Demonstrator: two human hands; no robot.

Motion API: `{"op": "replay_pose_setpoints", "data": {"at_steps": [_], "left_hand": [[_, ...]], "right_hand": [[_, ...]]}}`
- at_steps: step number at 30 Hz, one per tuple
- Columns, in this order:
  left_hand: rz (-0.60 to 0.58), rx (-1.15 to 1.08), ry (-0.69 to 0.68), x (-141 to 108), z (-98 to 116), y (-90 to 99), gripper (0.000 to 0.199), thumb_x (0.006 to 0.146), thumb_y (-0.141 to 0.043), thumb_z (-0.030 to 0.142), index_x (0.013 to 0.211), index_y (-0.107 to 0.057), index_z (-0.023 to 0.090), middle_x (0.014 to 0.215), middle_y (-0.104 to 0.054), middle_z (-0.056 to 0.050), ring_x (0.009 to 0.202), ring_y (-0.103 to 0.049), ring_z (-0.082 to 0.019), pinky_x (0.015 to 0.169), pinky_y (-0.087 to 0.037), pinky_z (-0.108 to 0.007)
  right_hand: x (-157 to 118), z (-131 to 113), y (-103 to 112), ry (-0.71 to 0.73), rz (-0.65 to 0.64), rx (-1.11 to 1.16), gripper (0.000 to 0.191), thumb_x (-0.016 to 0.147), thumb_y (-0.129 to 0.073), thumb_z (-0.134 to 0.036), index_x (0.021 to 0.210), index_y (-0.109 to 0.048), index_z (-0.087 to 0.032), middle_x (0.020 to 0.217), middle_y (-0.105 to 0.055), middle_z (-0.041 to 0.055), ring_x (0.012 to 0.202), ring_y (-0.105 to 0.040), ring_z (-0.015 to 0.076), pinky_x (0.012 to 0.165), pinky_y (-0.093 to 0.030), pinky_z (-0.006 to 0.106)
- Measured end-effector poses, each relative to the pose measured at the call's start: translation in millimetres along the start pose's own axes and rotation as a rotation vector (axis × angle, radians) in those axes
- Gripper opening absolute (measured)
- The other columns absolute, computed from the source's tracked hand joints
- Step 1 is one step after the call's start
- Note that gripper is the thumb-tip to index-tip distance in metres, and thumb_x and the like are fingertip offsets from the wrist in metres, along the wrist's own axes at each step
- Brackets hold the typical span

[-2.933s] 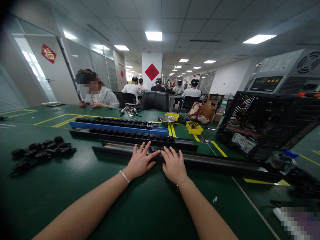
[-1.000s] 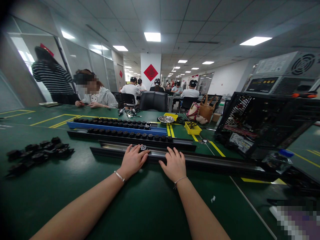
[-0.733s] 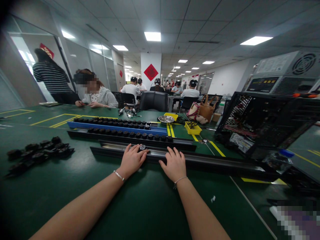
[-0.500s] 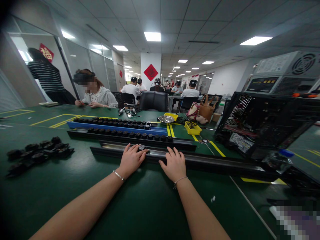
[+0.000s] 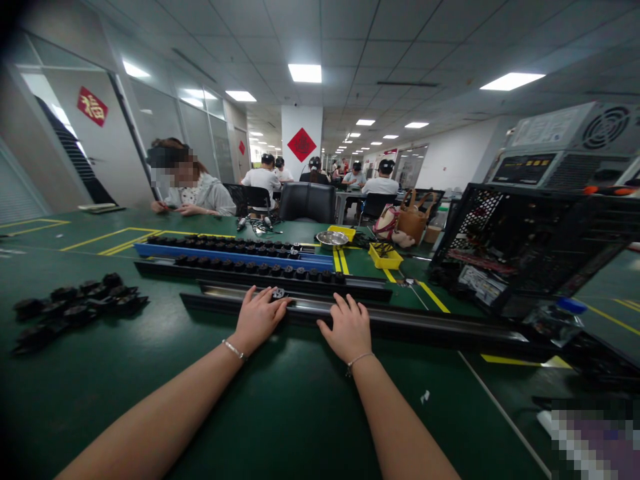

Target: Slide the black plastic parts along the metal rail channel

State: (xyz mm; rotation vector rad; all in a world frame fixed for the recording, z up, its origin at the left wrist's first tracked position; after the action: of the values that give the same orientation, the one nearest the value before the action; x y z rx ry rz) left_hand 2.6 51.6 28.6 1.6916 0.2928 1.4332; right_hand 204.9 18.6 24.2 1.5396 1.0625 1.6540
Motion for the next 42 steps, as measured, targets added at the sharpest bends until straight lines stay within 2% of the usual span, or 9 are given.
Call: {"op": "replay_pose_setpoints", "data": {"at_steps": [16, 24, 28, 33, 42], "left_hand": [[-0.034, 0.054, -0.012, -1.0, -11.0, 2.0, 0.03, 0.089, -0.043, 0.033, 0.104, -0.068, 0.032, 0.114, -0.065, -0.008, 0.11, -0.057, -0.024, 0.1, -0.034, -0.046], [-0.066, 0.06, 0.039, -1.7, -10.4, 3.4, 0.032, 0.089, -0.041, 0.035, 0.105, -0.068, 0.032, 0.118, -0.062, -0.008, 0.111, -0.056, -0.026, 0.099, -0.036, -0.045], [-0.089, 0.059, 0.073, -4.2, -7.9, 3.6, 0.033, 0.088, -0.042, 0.041, 0.111, -0.065, 0.035, 0.125, -0.058, -0.008, 0.119, -0.048, -0.031, 0.1, -0.032, -0.051], [-0.096, 0.028, 0.107, -8.2, -6.4, 0.7, 0.046, 0.084, -0.042, 0.054, 0.125, -0.053, 0.037, 0.135, -0.048, -0.009, 0.13, -0.032, -0.036, 0.102, -0.026, -0.056], [-0.099, 0.062, 0.107, -5.1, -9.7, 3.6, 0.038, 0.088, -0.037, 0.049, 0.112, -0.063, 0.034, 0.126, -0.056, -0.009, 0.127, -0.037, -0.034, 0.102, -0.025, -0.055]], "right_hand": [[-0.4, 0.7, 0.0, -0.002, 0.006, -0.011, 0.031, 0.082, -0.048, -0.049, 0.084, -0.061, -0.021, 0.135, -0.049, 0.0038, 0.126, -0.037, 0.0278, 0.099, -0.029, 0.045], [-0.4, -0.2, 1.4, -0.015, -0.018, 0.011, 0.031, 0.082, -0.046, -0.049, 0.087, -0.061, -0.021, 0.136, -0.047, 0.0047, 0.127, -0.035, 0.0281, 0.096, -0.029, 0.046], [-0.5, -2.1, 2.0, -0.03, -0.018, 0.016, 0.031, 0.082, -0.047, -0.047, 0.088, -0.061, -0.021, 0.136, -0.047, 0.0057, 0.127, -0.034, 0.0285, 0.095, -0.03, 0.045], [0.6, -2.4, 1.4, -0.041, -0.041, 0.021, 0.031, 0.081, -0.047, -0.048, 0.088, -0.062, -0.021, 0.136, -0.047, 0.0065, 0.127, -0.034, 0.029, 0.094, -0.03, 0.046], [-0.8, -0.9, -0.5, -0.027, -0.008, 0.011, 0.031, 0.082, -0.047, -0.048, 0.087, -0.061, -0.021, 0.136, -0.047, 0.0048, 0.127, -0.034, 0.0283, 0.095, -0.03, 0.044]]}}
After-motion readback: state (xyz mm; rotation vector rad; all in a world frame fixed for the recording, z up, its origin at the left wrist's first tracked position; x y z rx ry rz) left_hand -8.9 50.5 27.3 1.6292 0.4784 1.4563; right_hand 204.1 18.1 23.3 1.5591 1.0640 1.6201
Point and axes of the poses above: each hand's wrist, its own x-axis towards the middle knuckle, its own y-axis out of the back of the hand, z = x × y, the point moved 3 cm from there along x, towards the middle knuckle
